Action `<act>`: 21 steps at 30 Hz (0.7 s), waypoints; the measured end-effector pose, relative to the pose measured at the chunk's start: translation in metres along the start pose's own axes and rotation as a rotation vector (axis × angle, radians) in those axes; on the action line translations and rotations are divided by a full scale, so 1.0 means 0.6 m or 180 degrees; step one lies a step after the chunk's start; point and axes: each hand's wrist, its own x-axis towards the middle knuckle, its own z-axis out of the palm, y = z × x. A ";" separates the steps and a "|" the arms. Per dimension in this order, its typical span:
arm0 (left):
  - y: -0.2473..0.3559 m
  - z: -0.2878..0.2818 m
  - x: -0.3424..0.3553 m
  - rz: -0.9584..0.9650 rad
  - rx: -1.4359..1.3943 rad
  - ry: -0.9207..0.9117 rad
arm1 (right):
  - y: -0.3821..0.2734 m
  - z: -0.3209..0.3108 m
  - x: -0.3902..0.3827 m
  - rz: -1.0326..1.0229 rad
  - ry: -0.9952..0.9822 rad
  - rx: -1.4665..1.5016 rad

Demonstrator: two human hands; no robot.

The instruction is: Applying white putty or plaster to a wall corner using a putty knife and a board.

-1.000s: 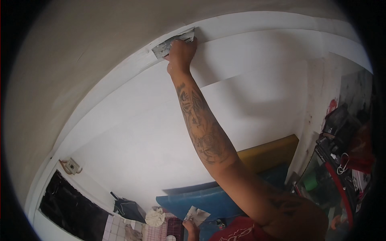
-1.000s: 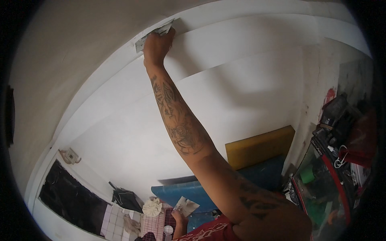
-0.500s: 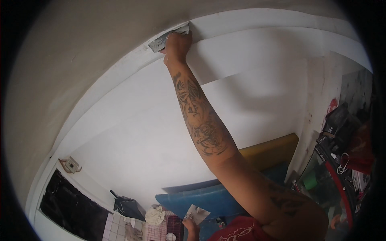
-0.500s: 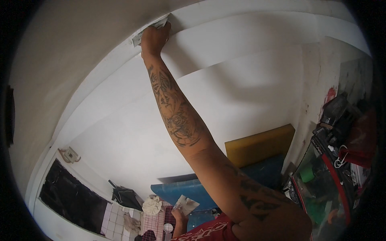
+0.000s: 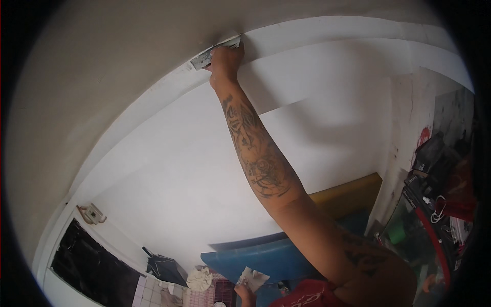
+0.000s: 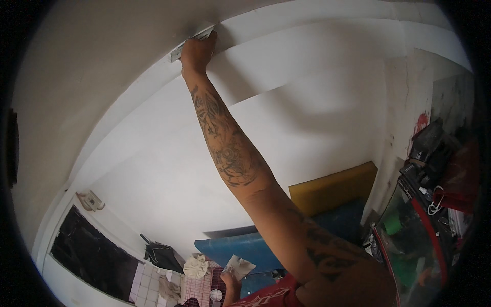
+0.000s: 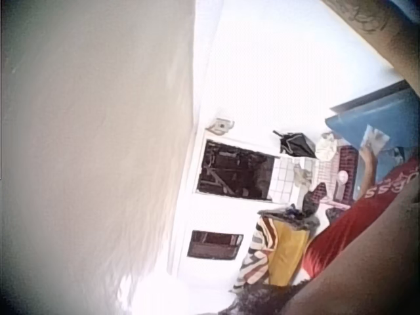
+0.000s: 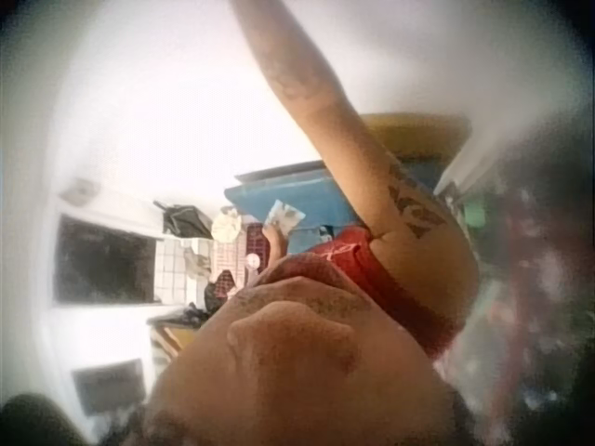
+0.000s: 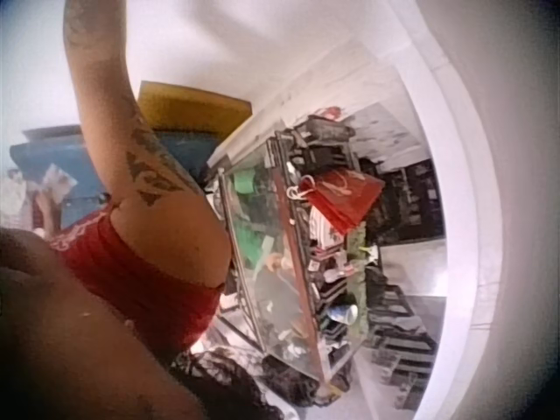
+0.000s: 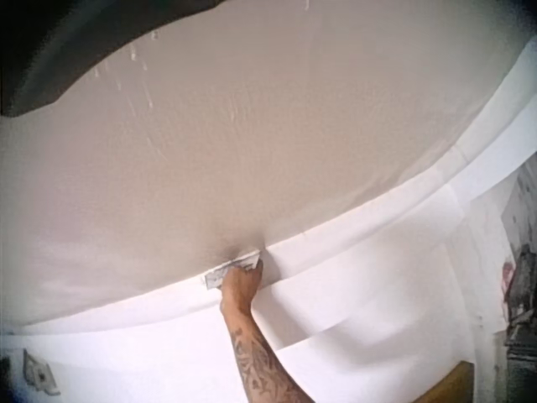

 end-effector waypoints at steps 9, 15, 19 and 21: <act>0.011 -0.027 -0.010 -0.0258 -0.0110 -0.0010 | -0.044 0.002 -0.044 0.0150 -0.0485 0.0406; -0.013 0.004 -0.021 -0.0687 -0.0937 0.0243 | -0.051 0.012 -0.074 -0.0313 -0.0476 0.0252; -0.059 0.046 -0.033 -0.0524 -0.0418 0.0135 | -0.070 0.024 -0.110 -0.0329 -0.0581 0.0444; -0.065 0.057 -0.033 -0.0419 -0.0317 0.0098 | -0.088 0.027 -0.129 -0.0319 -0.0639 0.0551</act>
